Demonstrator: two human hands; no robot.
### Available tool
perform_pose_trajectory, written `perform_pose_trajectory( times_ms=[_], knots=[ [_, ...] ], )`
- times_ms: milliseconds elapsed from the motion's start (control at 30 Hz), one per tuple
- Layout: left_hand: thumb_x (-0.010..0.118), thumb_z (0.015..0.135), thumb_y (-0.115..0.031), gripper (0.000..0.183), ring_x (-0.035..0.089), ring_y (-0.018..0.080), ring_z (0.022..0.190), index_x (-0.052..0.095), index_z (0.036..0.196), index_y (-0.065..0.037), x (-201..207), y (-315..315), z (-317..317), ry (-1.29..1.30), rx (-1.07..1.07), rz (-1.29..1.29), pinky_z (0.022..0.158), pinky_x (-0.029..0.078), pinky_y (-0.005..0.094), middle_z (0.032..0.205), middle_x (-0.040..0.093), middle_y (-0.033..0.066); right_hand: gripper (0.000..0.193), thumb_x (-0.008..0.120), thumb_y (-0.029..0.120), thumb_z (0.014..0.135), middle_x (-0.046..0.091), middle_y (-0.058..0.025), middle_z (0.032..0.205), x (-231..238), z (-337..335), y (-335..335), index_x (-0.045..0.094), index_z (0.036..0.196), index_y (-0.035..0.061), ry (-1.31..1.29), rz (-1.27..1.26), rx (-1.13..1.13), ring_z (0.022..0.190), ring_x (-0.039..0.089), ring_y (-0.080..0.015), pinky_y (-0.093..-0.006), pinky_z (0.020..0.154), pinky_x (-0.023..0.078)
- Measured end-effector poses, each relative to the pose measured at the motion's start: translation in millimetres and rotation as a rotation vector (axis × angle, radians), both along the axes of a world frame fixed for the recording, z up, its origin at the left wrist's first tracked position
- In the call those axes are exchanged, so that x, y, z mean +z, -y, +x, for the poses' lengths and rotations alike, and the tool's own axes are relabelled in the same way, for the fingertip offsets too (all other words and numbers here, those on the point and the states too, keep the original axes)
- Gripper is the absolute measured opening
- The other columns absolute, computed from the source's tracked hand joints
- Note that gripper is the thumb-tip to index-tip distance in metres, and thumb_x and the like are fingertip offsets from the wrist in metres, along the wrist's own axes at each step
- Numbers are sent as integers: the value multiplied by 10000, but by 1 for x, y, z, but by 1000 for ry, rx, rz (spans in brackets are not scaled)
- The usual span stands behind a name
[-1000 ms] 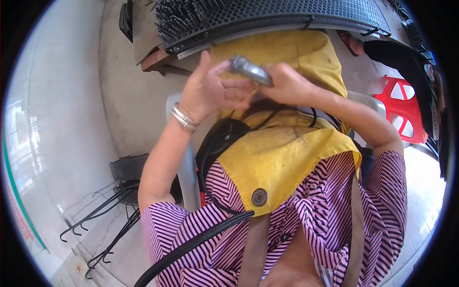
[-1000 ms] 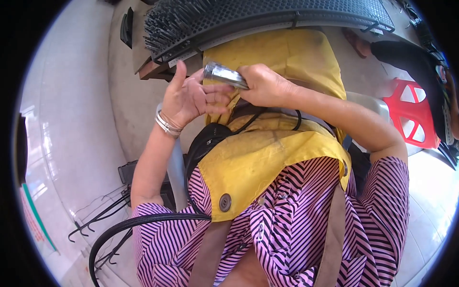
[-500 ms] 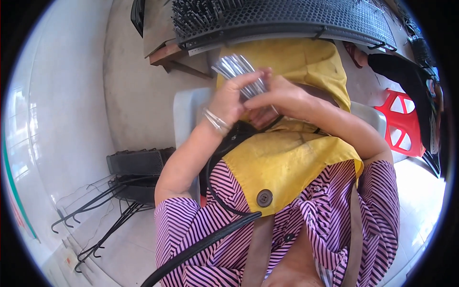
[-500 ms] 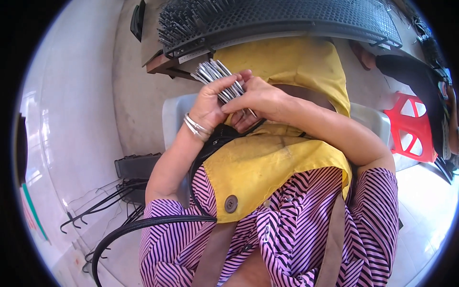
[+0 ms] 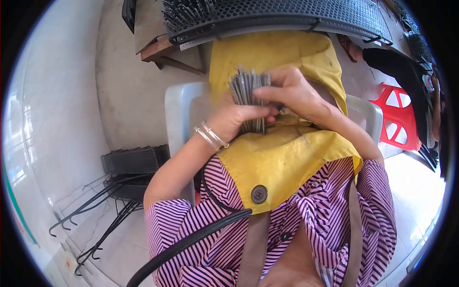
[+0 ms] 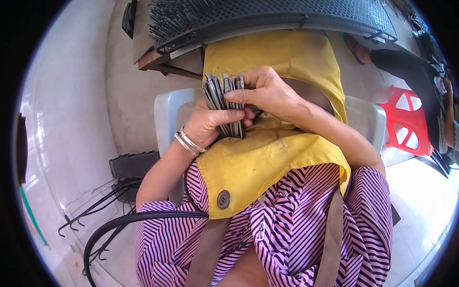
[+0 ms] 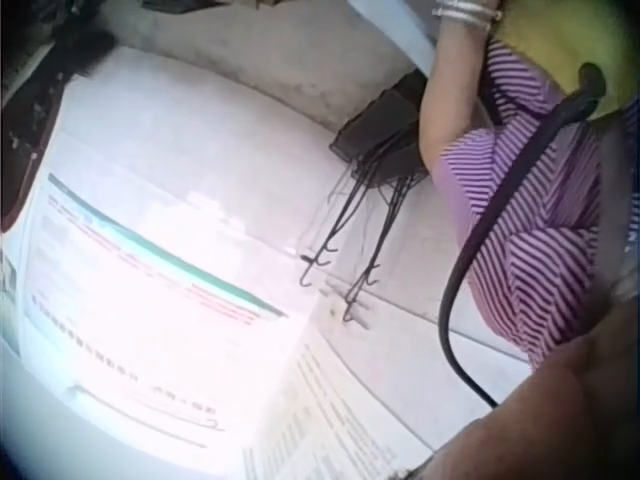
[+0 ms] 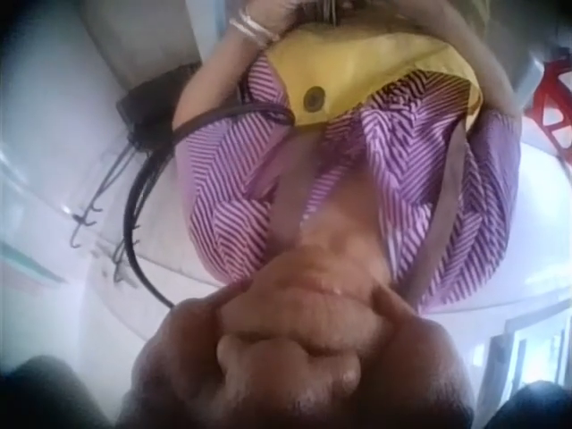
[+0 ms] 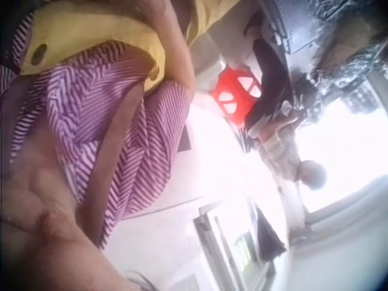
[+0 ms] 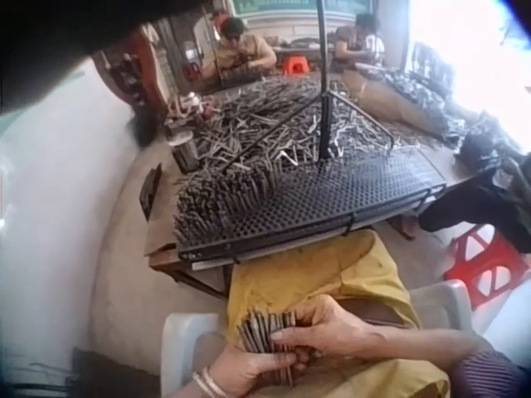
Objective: Inserting thin metal rods into a perforated grid plate.
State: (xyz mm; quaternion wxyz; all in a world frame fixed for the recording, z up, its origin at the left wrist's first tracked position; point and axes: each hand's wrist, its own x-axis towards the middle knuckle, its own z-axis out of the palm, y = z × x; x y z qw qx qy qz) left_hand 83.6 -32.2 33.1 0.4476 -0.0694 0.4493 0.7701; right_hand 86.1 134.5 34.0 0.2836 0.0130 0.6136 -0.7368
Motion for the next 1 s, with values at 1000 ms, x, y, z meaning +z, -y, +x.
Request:
perform_pose_trajectory(
  times_ms=[1000],
  knots=[
    [618,697,-5,157,607,233,641,562,838,37,-20,10,-7,163,330,-73,581,534,342,745,603,140,177,573,111,788,616,-120,768,27,-39,-26,575,832,-60,43,116,-189,671,605,-162,-232,569,512]
  ],
)
